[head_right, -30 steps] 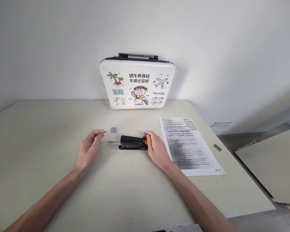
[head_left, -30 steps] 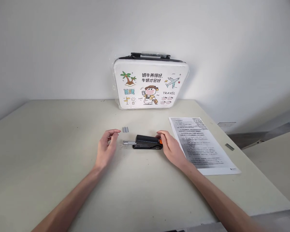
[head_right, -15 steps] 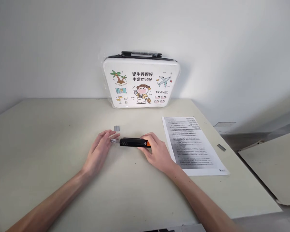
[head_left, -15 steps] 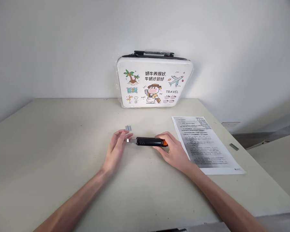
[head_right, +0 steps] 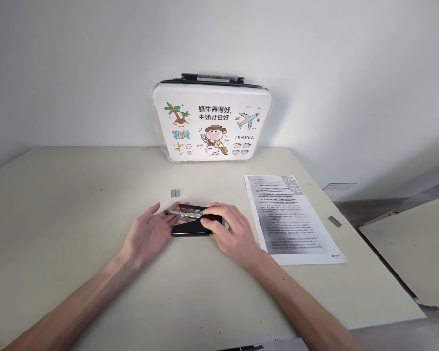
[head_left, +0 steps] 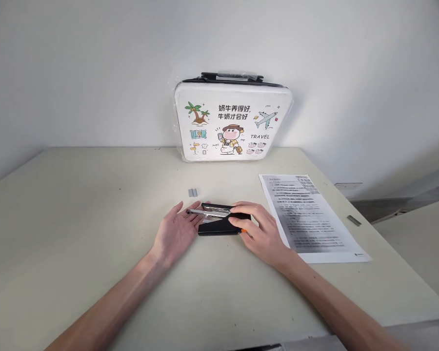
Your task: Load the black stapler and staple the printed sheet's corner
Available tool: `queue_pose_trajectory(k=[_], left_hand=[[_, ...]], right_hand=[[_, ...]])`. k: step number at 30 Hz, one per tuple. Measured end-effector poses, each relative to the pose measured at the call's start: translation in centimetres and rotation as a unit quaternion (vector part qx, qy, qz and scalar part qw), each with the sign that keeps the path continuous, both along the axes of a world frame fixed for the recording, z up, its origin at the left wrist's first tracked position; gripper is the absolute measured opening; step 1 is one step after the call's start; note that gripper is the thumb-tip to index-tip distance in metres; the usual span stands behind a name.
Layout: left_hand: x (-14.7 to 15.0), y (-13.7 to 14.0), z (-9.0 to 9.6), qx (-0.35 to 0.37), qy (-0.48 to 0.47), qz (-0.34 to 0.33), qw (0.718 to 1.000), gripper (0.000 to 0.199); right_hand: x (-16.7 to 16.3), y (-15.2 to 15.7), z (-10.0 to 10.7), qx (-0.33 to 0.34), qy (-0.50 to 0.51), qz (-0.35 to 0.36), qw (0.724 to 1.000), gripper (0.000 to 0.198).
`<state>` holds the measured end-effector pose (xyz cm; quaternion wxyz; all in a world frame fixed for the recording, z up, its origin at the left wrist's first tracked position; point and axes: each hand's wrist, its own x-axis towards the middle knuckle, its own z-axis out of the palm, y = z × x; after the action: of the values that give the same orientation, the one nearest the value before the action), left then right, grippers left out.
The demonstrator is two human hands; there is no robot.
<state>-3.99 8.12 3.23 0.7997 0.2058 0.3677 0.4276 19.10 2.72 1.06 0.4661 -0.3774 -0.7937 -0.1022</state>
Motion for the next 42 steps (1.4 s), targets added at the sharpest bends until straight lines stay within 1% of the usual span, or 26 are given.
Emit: queue_pose_trajectory(k=[3, 6, 14, 18, 20, 24, 27, 29, 32, 36, 38, 42], left_hand=[[0.0, 0.1, -0.2, 0.038, 0.044, -0.025, 0.998, 0.031], [-0.1, 0.1, -0.1, 0.054, 0.08, -0.041, 0.995, 0.028], [-0.2, 0.4, -0.2, 0.02, 0.041, 0.008, 0.999, 0.021], [-0.4, 0.6, -0.4, 0.017, 0.047, -0.002, 0.999, 0.026], [-0.5, 0.6, -0.6, 0.033, 0.064, -0.02, 0.997, 0.028], [-0.6, 0.3, -1.0, 0.104, 0.102, -0.058, 0.988, 0.027], [-0.7, 0.1, -1.2, 0.128, 0.119, -0.067, 0.982, 0.027], [-0.7, 0.2, -1.3, 0.126, 0.116, -0.064, 0.983, 0.026], [-0.9, 0.4, -1.3, 0.123, 0.108, -0.065, 0.984, 0.031], [-1.1, 0.5, -1.2, 0.127, 0.124, -0.086, 0.98, 0.038], [-1.1, 0.4, -1.1, 0.126, 0.131, -0.09, 0.979, 0.037], [-0.9, 0.2, -1.0, 0.125, 0.138, -0.092, 0.978, 0.027]], right_hand=[[-0.1, 0.0, 0.0, 0.006, -0.001, 0.0, 1.0, 0.047], [-0.2, 0.1, 0.0, 0.008, -0.003, -0.003, 1.0, 0.048], [-0.1, 0.1, 0.1, 0.024, 0.012, -0.021, 0.999, 0.05], [0.1, 0.1, 0.0, 0.016, 0.014, -0.03, 0.999, 0.05], [0.3, 0.2, -0.1, 0.012, 0.013, -0.038, 0.999, 0.05], [0.6, 0.2, -0.1, 0.009, 0.018, -0.049, 0.999, 0.05], [0.8, 0.2, -0.1, 0.014, 0.019, -0.055, 0.998, 0.048], [1.0, 0.3, -0.2, 0.013, 0.019, -0.057, 0.998, 0.048], [1.0, 0.3, -0.2, 0.007, 0.021, -0.053, 0.998, 0.049], [0.9, 0.3, -0.1, 0.015, 0.015, -0.047, 0.999, 0.048], [0.8, 0.2, -0.1, 0.017, 0.01, -0.045, 0.999, 0.048], [0.9, 0.2, -0.2, 0.009, 0.014, -0.055, 0.998, 0.049]])
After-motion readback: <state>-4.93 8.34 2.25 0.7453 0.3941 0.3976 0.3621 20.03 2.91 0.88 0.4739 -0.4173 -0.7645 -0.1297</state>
